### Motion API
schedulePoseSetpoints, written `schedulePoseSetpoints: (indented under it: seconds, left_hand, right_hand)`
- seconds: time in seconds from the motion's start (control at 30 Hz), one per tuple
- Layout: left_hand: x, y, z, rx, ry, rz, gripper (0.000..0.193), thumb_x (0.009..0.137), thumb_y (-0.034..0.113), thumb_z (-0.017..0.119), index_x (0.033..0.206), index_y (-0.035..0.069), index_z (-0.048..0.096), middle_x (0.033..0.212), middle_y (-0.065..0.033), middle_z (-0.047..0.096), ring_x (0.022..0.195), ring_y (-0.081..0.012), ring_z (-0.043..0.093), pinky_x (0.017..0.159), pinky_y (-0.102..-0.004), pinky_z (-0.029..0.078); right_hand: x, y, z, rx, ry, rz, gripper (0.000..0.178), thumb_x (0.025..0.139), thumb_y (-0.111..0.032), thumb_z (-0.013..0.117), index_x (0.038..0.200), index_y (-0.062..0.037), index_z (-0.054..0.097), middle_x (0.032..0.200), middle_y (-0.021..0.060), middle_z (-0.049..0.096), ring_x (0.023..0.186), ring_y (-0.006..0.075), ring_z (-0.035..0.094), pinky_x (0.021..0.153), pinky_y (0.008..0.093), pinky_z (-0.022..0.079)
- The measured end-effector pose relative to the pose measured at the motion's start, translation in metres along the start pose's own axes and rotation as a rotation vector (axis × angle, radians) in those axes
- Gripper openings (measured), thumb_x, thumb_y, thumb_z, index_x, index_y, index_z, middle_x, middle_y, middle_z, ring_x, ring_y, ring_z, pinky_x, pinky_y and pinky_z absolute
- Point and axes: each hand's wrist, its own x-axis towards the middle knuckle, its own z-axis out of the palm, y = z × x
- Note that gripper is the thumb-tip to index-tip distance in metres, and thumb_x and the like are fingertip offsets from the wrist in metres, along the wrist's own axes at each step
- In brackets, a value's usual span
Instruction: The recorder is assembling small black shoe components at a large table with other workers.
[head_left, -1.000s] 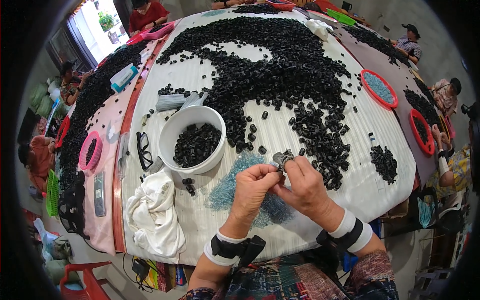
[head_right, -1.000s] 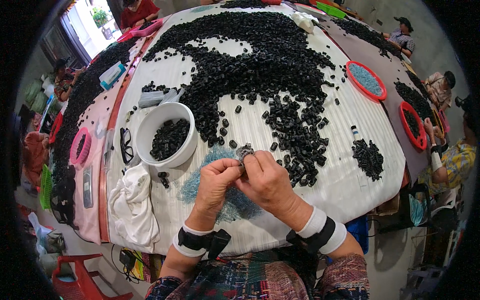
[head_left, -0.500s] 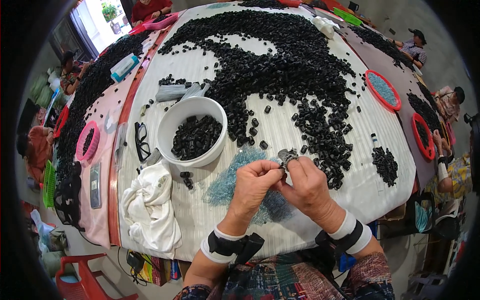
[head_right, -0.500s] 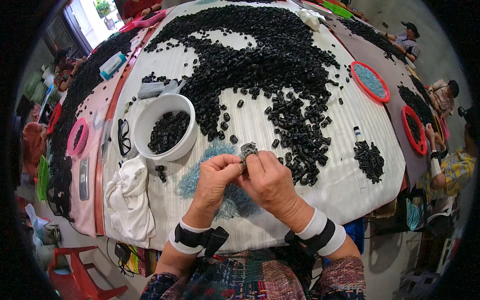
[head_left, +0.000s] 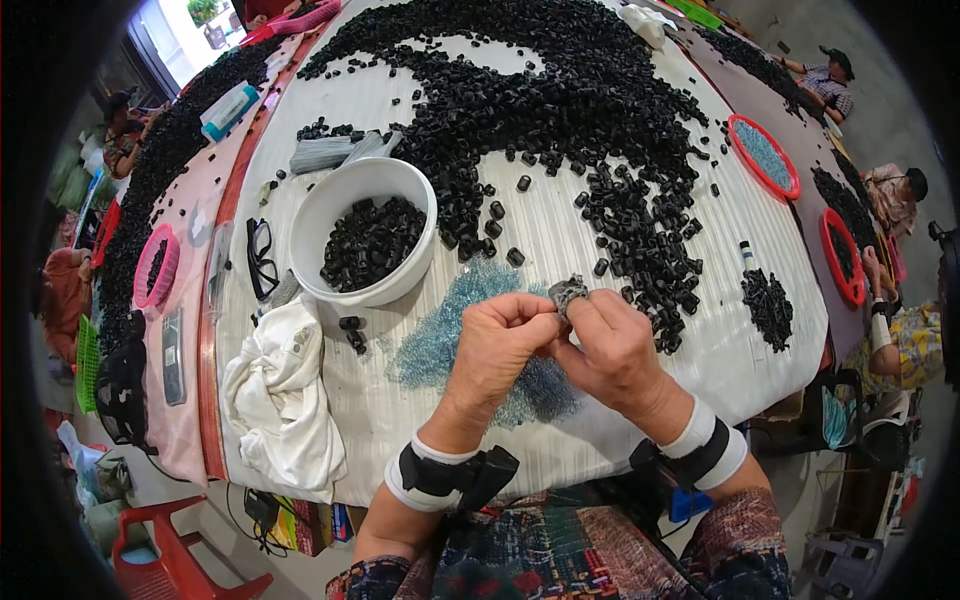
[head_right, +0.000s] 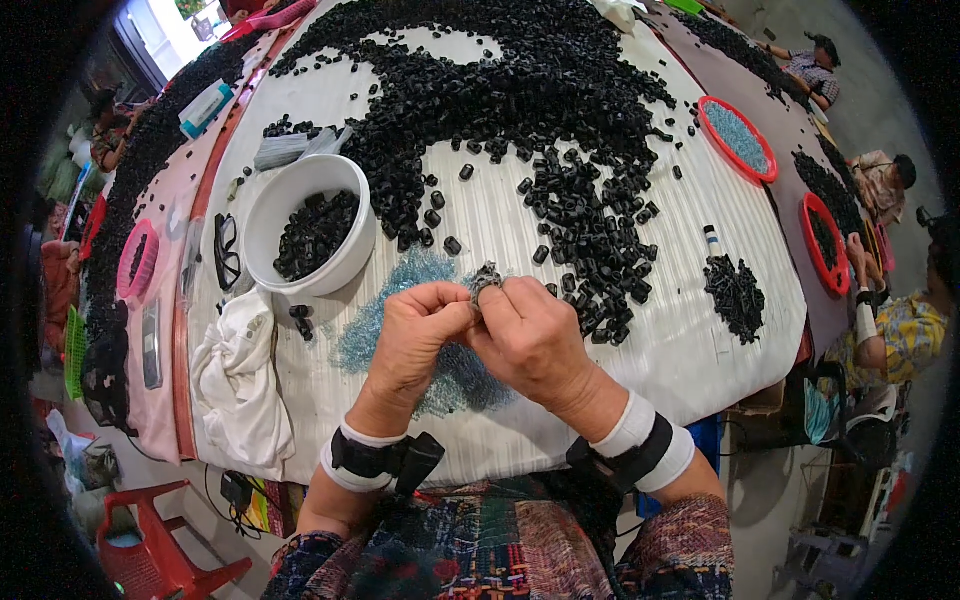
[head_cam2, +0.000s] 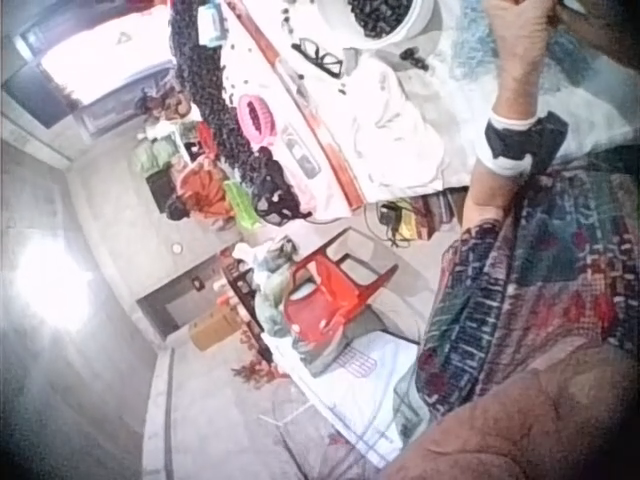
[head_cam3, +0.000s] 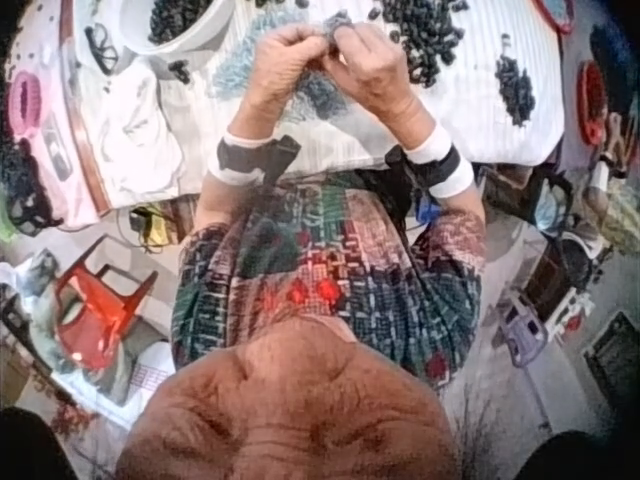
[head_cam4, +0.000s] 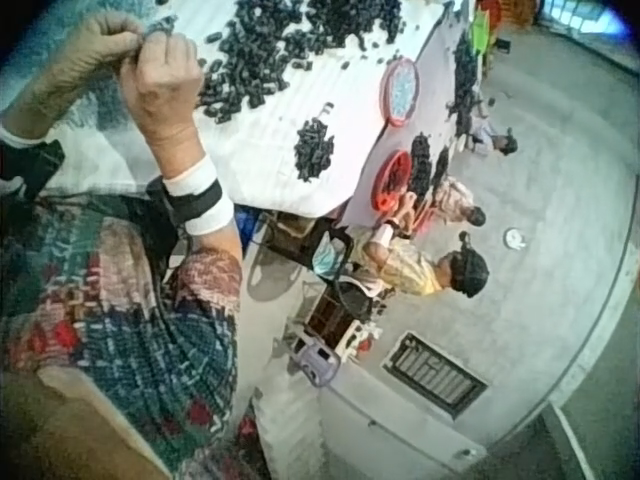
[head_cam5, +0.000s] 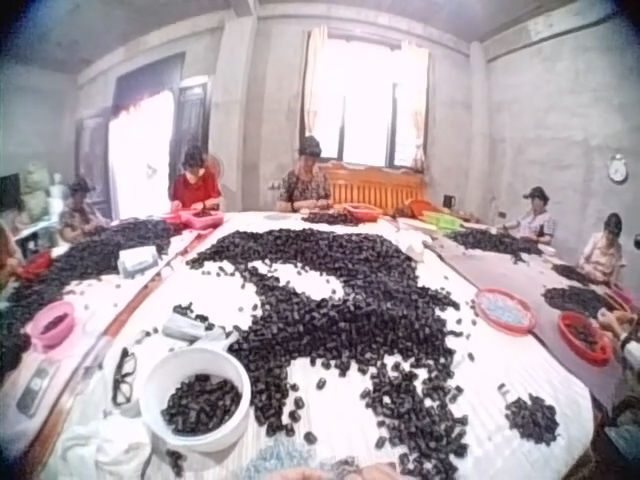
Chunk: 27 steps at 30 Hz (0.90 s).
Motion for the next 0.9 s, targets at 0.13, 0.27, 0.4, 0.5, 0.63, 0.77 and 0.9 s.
schedulePoseSetpoints:
  seconds: [0.13,0.27,0.4,0.5,0.63,0.77,0.9]
  left_hand:
    - [0.000,0.003,0.004,0.009,0.001,-0.035,0.017,0.082,0.007,0.064,0.092,-0.006,0.066,0.074,-0.0056,0.065,0.064,-0.0088,0.060,0.058,-0.0219,0.051]
    - [-0.003,0.010,0.002,-0.120,0.004,-0.114,0.021,0.084,0.012,0.064,0.094,-0.006,0.066,0.078,-0.0065,0.066,0.068,-0.0101,0.062,0.059,-0.0231,0.052]
    - [-0.005,0.008,-0.003,-0.084,-0.092,-0.080,0.021,0.085,0.014,0.064,0.095,-0.004,0.066,0.080,-0.0062,0.067,0.070,-0.0112,0.062,0.059,-0.0236,0.053]
    - [-0.008,0.007,0.000,0.030,-0.121,-0.055,0.019,0.085,0.013,0.065,0.095,-0.003,0.067,0.081,-0.0057,0.067,0.070,-0.0112,0.063,0.059,-0.0236,0.053]
    - [-0.003,-0.002,-0.003,-0.027,-0.177,-0.064,0.017,0.087,0.014,0.064,0.095,-0.001,0.067,0.082,-0.0066,0.068,0.072,-0.0115,0.064,0.058,-0.0236,0.053]
    - [0.000,0.013,-0.005,-0.193,0.011,0.074,0.021,0.092,0.021,0.059,0.098,0.001,0.064,0.094,-0.0103,0.067,0.073,-0.0161,0.066,0.056,-0.0257,0.054]
    - [0.009,0.038,-0.044,-0.409,0.154,0.300,0.031,0.095,0.037,0.051,0.096,0.007,0.058,0.088,-0.0051,0.065,0.071,-0.0124,0.061,0.057,-0.0255,0.051]
  right_hand:
    - [0.000,0.004,-0.003,-0.004,0.020,-0.006,0.020,0.067,-0.005,0.069,0.072,-0.0037,0.050,0.064,0.0095,0.046,0.057,0.0260,0.052,0.049,0.0350,0.044]
    - [0.011,0.010,-0.013,-0.009,0.031,0.009,0.021,0.067,-0.005,0.070,0.071,-0.0037,0.049,0.064,0.0091,0.046,0.057,0.0257,0.052,0.048,0.0355,0.044]
    - [0.010,0.001,-0.013,0.033,0.014,-0.027,0.022,0.067,-0.008,0.071,0.070,-0.0050,0.049,0.064,0.0088,0.046,0.058,0.0253,0.054,0.048,0.0351,0.045]
    - [0.002,0.000,-0.018,-0.040,0.000,-0.060,0.020,0.067,-0.009,0.069,0.071,-0.0051,0.050,0.065,0.0087,0.047,0.059,0.0255,0.054,0.048,0.0346,0.045]
    - [0.000,0.004,-0.026,0.012,-0.059,-0.010,0.024,0.067,-0.013,0.071,0.078,-0.0032,0.052,0.069,0.0102,0.049,0.061,0.0263,0.055,0.050,0.0346,0.046]
    - [0.002,0.022,-0.041,0.142,0.013,0.109,0.027,0.073,-0.011,0.070,0.090,0.0023,0.055,0.078,0.0152,0.052,0.066,0.0313,0.055,0.056,0.0373,0.046]
    - [-0.006,0.040,-0.054,0.142,0.019,0.250,0.019,0.075,-0.005,0.067,0.086,0.0017,0.052,0.076,0.0147,0.050,0.065,0.0305,0.053,0.057,0.0379,0.044]
